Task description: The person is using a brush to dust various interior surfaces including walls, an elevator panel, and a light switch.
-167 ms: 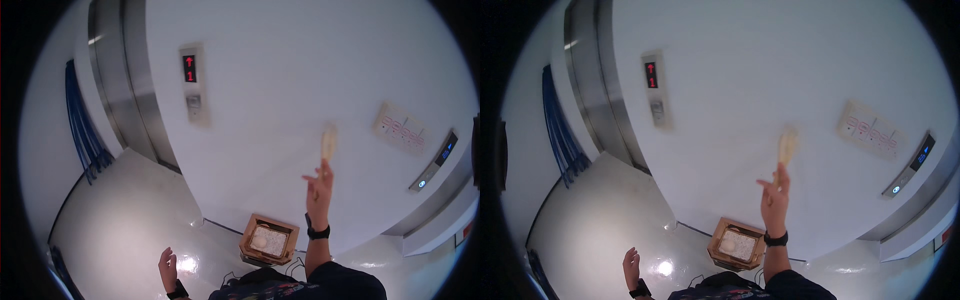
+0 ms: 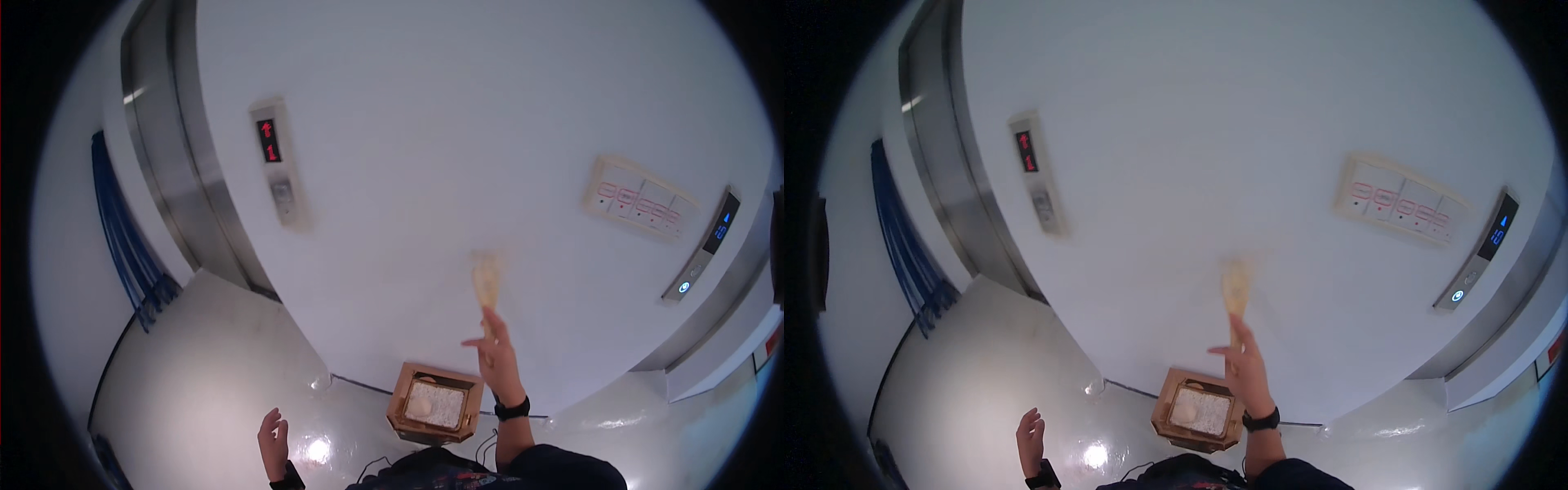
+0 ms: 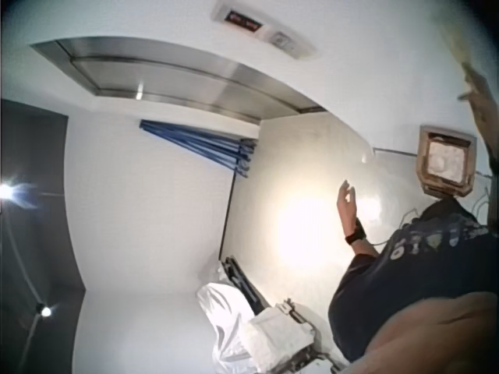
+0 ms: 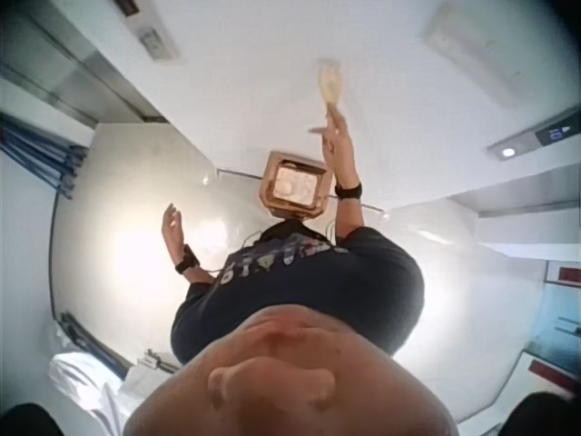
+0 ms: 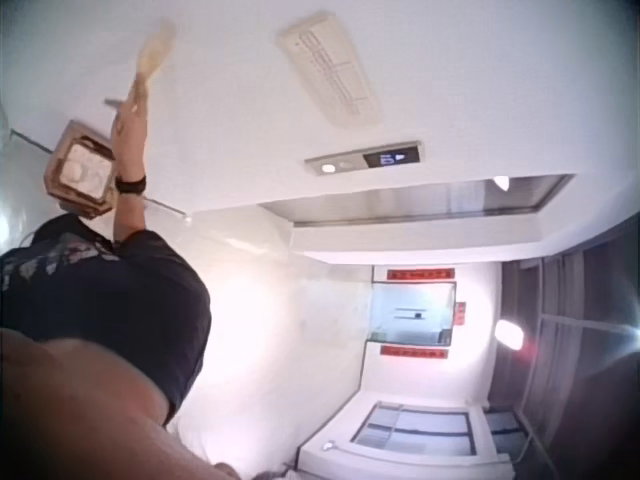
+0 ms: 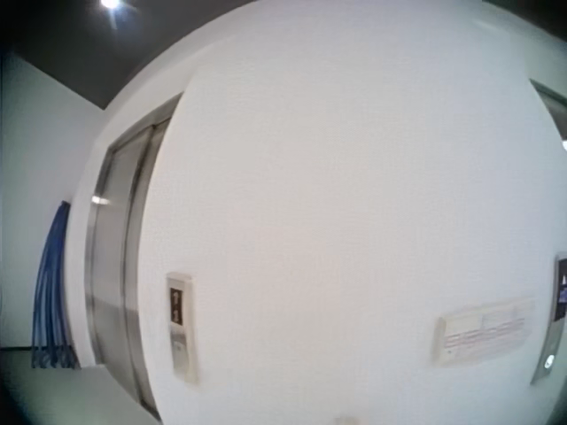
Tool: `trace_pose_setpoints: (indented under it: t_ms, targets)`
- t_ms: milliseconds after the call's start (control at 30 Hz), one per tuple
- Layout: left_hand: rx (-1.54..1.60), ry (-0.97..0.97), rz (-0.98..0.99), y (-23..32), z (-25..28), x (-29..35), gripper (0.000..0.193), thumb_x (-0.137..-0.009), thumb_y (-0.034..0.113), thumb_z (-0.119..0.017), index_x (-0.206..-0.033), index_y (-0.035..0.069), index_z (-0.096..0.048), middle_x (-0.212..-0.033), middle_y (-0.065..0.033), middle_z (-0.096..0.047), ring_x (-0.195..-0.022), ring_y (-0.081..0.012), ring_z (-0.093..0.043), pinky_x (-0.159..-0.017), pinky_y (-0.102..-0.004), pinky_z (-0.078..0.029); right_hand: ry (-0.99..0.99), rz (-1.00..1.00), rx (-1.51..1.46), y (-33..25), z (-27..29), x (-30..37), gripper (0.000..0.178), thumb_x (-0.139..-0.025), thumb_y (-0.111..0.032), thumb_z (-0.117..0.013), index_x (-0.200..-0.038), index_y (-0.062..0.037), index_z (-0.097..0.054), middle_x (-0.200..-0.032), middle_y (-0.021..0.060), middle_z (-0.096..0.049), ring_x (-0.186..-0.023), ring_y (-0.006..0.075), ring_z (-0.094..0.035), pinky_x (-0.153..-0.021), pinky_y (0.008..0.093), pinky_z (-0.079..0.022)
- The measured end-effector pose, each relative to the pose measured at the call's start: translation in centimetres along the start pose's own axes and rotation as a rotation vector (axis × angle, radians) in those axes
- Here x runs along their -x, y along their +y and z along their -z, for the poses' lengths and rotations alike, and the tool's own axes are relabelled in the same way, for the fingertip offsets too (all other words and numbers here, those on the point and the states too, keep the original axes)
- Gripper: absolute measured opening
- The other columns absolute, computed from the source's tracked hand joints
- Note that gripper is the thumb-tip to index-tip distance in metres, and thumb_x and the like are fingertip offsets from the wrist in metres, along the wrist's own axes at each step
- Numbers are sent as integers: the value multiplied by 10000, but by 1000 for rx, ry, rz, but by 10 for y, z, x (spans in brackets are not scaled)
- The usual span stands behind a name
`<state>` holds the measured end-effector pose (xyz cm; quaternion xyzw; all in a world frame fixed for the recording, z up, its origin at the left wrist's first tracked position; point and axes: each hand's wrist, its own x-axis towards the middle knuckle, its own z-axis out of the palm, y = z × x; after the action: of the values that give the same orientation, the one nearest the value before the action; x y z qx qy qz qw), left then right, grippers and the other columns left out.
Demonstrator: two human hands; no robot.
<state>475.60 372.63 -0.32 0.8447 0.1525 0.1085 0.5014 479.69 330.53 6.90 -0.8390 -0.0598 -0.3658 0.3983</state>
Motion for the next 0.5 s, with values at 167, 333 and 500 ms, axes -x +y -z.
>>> trace_pose_setpoints:
  t_ms: [167, 333, 500]
  targets:
    - [18, -191, -119, 33, -52, -24, 340, -813, 141, -572, -1141, 60, -538, -1076, -98, -593, -947, -204, -565, -775, -333, -427, -308, -214, -50, 36, 29, 34, 296, -725, 84, -498, -891, -97, -663, -1197, 170, -485, -1090, 331, -470, -873, 360, -421]
    - [43, -407, -231, 70, -96, -39, 335, -819, 145, -571, -1140, 55, -538, -1058, -76, -602, -946, -161, -557, -743, -296, -432, -110, -223, 9, 48, 48, 39, 322, -743, 120, -422, -886, -54, -652, -1070, 156, -565, -1043, 329, -505, -881, 350, -409]
    - [22, -525, -226, 66, -104, -65, 330, -824, 149, -562, -1140, 57, -536, -1048, -70, -602, -933, -168, -559, -757, -294, -430, 492, -104, -45, 46, 72, 31, 280, -758, 140, -379, -836, 14, -617, -1113, 148, -554, -1122, 284, -480, -950, 375, -359]
